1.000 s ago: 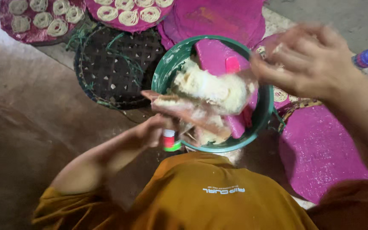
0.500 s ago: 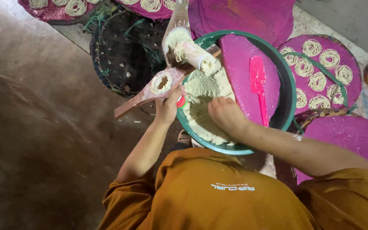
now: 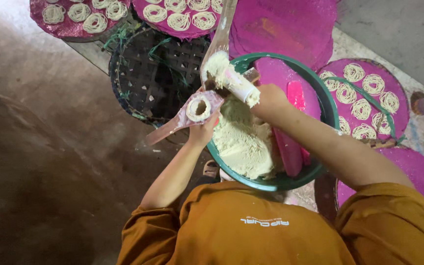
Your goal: The person uses a wooden dough press to extrude dough into spiral shapes onto pink mats placed in woven trays. They repeatedly scoop dough from a green basin, load it into the press, and squeeze out spirals, then move completed trays aside and bring new mats into position.
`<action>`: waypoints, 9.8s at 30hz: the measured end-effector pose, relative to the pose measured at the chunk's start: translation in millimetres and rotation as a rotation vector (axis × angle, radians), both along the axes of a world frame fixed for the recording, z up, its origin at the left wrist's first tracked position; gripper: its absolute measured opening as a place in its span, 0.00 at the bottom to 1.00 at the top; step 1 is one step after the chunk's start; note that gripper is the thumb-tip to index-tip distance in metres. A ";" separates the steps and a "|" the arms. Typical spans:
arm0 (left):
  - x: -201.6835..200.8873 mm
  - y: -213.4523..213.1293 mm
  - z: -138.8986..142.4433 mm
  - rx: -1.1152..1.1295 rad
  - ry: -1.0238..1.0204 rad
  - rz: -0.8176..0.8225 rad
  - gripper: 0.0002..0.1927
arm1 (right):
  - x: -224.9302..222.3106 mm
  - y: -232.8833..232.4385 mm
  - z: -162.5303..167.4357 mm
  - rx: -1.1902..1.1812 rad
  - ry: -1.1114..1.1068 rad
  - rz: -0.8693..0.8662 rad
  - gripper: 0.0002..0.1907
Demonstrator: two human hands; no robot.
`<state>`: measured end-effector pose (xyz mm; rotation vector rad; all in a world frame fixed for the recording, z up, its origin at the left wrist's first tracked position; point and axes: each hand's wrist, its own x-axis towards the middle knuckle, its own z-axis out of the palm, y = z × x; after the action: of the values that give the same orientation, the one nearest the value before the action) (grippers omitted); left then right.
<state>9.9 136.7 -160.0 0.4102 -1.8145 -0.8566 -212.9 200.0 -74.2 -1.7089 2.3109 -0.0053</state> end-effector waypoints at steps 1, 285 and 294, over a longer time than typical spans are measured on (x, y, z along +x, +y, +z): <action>0.6 0.3 -0.9 0.005 -0.036 -0.002 0.13 | 2.2 1.7 -7.1 -0.031 -0.097 -0.060 0.16; -397.0 336.9 48.2 1.618 0.579 -1.515 0.28 | -227.2 552.9 23.2 -0.025 -1.300 -0.743 0.35; -448.9 310.3 26.2 1.588 0.691 -1.549 0.25 | -228.8 504.3 28.9 -0.198 -0.625 -0.796 0.33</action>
<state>-439.0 447.1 -133.8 -0.4953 -0.1181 -2.9230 -441.8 704.3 -45.3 -0.5892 2.3322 -0.8069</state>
